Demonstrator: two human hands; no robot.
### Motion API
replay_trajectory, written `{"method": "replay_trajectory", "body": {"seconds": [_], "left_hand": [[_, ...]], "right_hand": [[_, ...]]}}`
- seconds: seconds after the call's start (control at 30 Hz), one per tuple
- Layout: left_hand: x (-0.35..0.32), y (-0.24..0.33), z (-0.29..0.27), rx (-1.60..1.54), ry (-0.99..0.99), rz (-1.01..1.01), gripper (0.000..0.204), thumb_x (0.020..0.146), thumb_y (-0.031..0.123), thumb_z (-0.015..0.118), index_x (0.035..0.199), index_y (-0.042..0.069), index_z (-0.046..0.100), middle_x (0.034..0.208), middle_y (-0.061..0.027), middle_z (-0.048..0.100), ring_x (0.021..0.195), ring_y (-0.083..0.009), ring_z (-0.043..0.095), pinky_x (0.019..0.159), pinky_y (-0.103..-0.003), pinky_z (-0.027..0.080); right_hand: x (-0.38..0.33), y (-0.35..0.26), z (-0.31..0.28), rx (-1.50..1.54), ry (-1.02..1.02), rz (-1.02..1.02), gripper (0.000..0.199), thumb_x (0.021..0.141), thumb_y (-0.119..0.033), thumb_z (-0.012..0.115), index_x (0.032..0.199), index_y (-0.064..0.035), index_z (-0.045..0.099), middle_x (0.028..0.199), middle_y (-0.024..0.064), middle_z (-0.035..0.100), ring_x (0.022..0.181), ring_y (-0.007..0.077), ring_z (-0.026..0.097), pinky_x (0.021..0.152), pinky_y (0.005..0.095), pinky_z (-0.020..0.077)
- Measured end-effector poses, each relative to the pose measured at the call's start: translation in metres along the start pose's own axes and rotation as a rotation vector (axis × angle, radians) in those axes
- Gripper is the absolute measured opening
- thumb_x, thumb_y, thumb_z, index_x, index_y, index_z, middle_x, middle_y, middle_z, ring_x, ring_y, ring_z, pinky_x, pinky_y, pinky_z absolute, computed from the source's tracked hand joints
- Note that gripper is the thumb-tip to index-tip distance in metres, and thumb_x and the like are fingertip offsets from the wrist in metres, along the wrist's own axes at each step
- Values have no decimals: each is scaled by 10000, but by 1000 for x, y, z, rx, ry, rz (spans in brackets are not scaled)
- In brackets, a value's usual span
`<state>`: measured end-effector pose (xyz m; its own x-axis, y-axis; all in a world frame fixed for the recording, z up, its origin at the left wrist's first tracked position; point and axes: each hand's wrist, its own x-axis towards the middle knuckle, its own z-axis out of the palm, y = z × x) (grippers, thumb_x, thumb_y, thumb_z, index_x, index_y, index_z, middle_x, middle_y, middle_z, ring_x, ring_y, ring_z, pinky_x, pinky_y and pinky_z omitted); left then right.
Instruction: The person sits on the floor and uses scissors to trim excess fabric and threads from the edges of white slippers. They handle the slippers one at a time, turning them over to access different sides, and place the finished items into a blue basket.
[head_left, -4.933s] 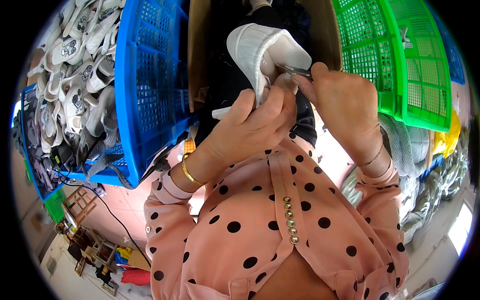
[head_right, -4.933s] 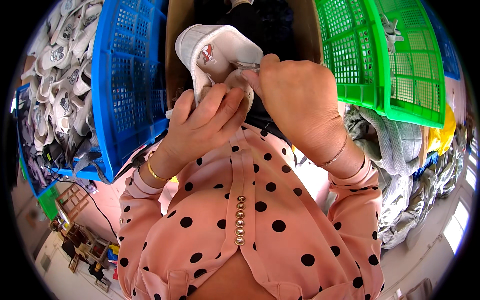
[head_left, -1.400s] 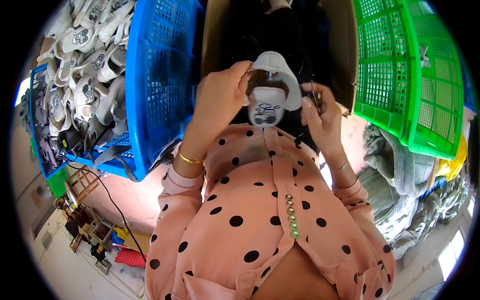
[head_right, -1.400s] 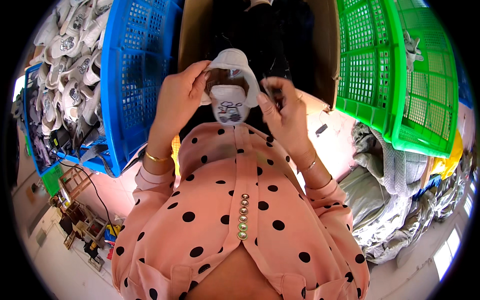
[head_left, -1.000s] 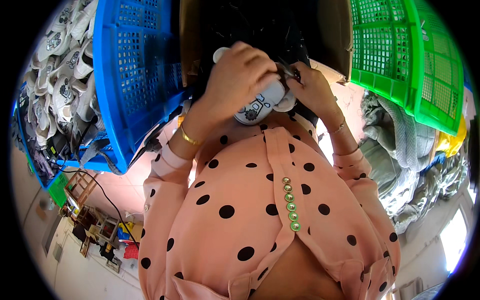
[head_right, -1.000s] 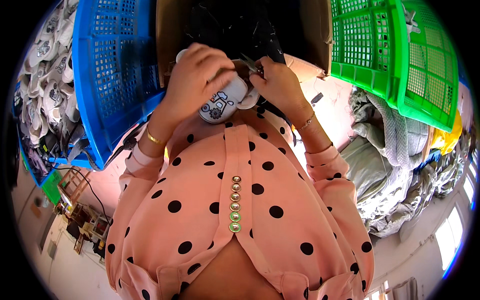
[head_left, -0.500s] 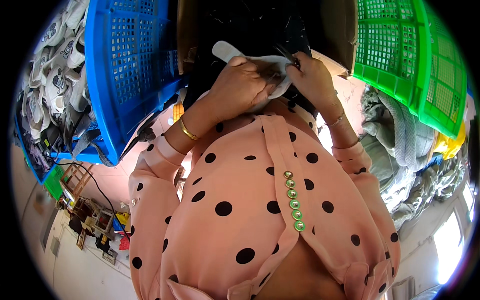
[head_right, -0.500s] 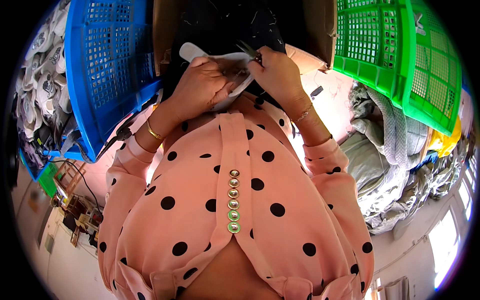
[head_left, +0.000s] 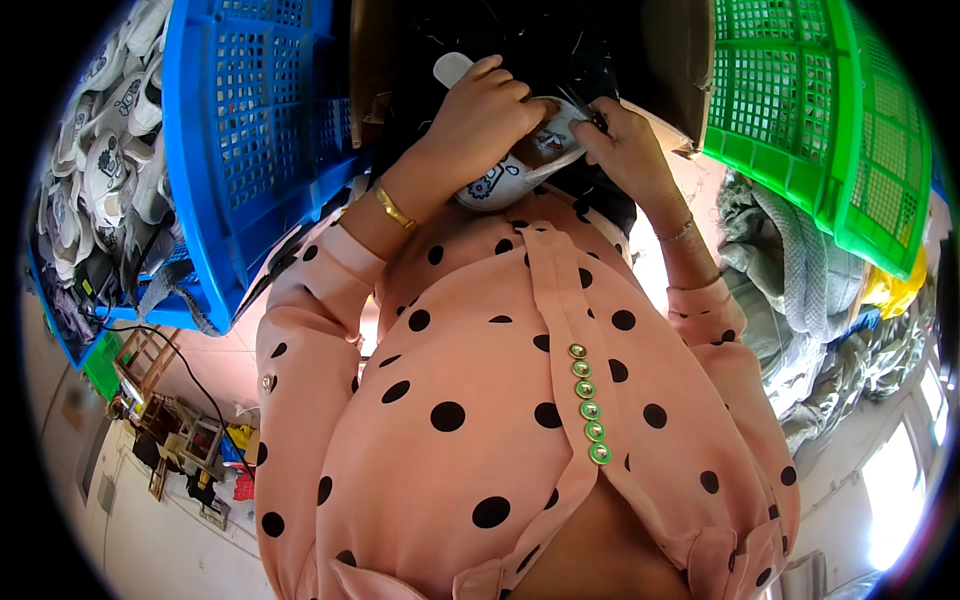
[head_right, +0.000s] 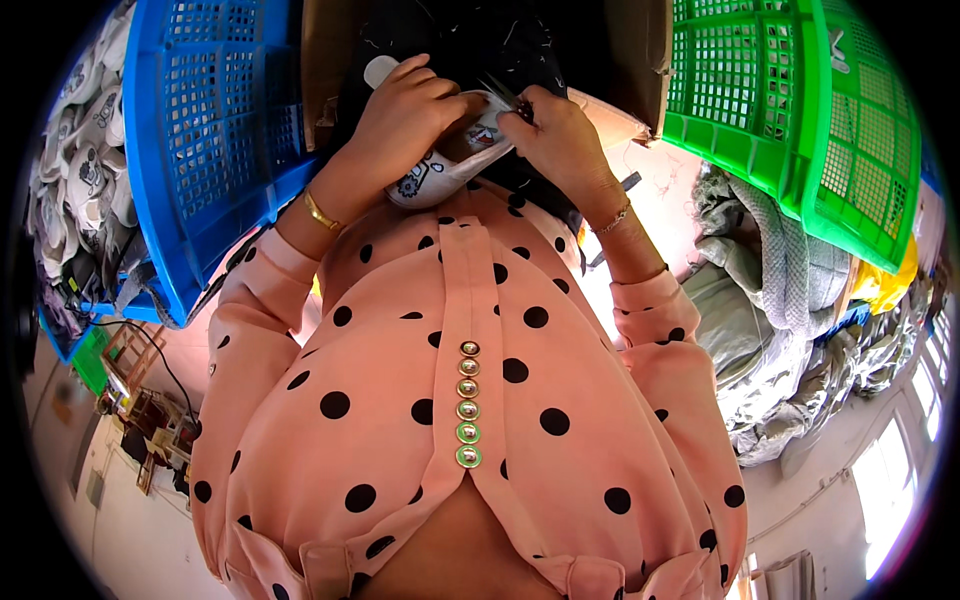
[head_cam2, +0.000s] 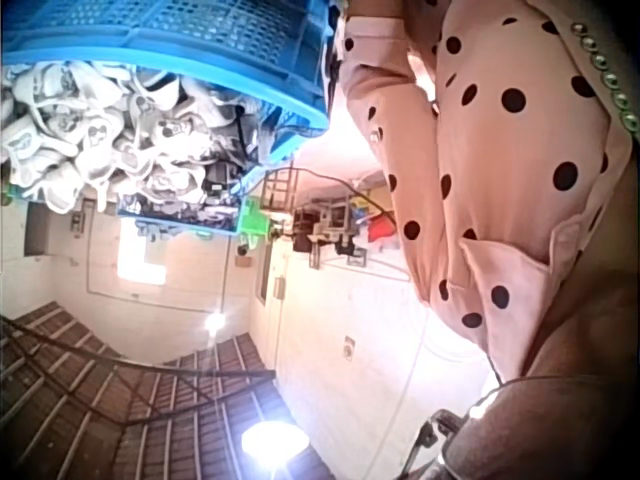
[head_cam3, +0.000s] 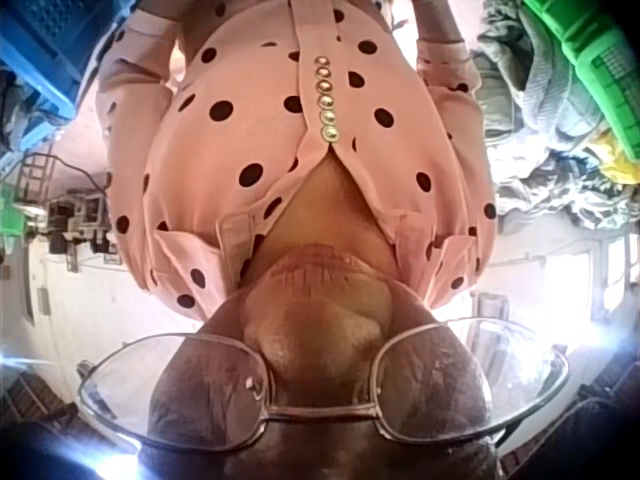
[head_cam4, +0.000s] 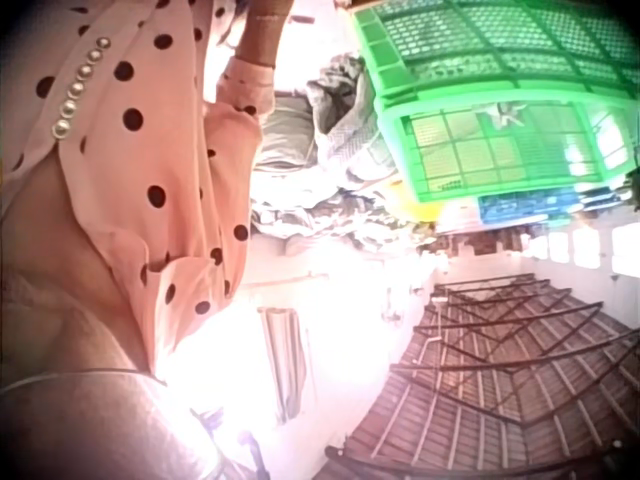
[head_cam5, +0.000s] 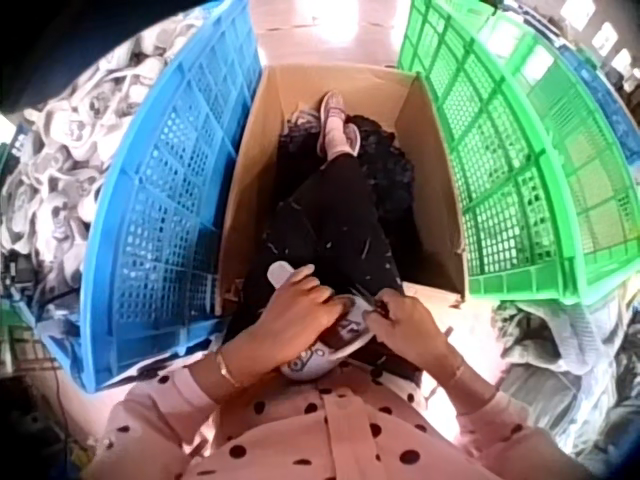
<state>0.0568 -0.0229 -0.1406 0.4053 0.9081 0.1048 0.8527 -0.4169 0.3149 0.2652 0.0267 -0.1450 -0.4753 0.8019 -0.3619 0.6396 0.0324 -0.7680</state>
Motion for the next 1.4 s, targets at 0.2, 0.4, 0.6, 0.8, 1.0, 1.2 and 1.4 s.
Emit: {"method": "replay_trajectory", "body": {"seconds": [0.2, 0.4, 0.6, 0.8, 1.0, 1.2, 1.4], "left_hand": [[17, -2, -1, -4, -172, 18, 176, 733, 69, 662, 897, 93, 721, 838, -70, 656, 881, -241, 627, 815, -353, 514], [16, -4, 7, -319, -224, -93, 116, 745, 87, 689, 854, 66, 722, 818, -109, 682, 811, -301, 655, 722, -357, 535], [27, -3, -10, -405, -281, -113, 87, 728, 121, 702, 789, 71, 738, 768, -128, 697, 724, -286, 687, 661, -369, 547], [41, 0, -20, -345, -358, -98, 111, 689, 122, 730, 793, 89, 749, 766, -110, 704, 723, -266, 694, 651, -344, 548], [47, 6, -23, -295, -372, -73, 145, 700, 140, 709, 823, 74, 747, 735, -117, 684, 702, -295, 669, 661, -376, 538], [50, 6, -26, -301, -392, -94, 148, 678, 140, 716, 806, 70, 743, 714, -135, 671, 691, -314, 663, 645, -384, 534], [50, 7, -23, -288, -381, -98, 164, 671, 144, 712, 812, 66, 743, 725, -137, 677, 704, -319, 669, 647, -390, 535]], "right_hand": [[2, 2, 0, 67, -20, 30, 270, 869, -248, 606, 844, 19, 580, 594, 141, 588, 540, 267, 604, 538, 339, 475], [-3, 10, 0, -72, 40, -168, 332, 906, -332, 622, 896, -5, 572, 634, 149, 620, 559, 280, 630, 526, 338, 483], [-25, -29, -52, -769, 83, -411, 379, 913, -427, 605, 874, -53, 553, 617, 108, 611, 575, 284, 636, 524, 375, 495], [-21, -60, -62, -1199, -147, -577, 302, 874, -347, 646, 773, -73, 568, 597, 56, 591, 568, 227, 640, 490, 315, 474], [-8, -59, -52, -1477, -288, -621, 110, 769, -168, 711, 809, -78, 662, 700, 32, 613, 654, 165, 668, 529, 267, 469], [-4, -57, -40, -1552, -284, -576, 70, 740, -122, 713, 808, -128, 697, 760, -17, 620, 703, 134, 668, 563, 274, 444], [1, -59, -36, -1622, -359, -578, 69, 751, -127, 705, 793, -178, 721, 733, -58, 632, 693, 118, 662, 539, 267, 414]]}}
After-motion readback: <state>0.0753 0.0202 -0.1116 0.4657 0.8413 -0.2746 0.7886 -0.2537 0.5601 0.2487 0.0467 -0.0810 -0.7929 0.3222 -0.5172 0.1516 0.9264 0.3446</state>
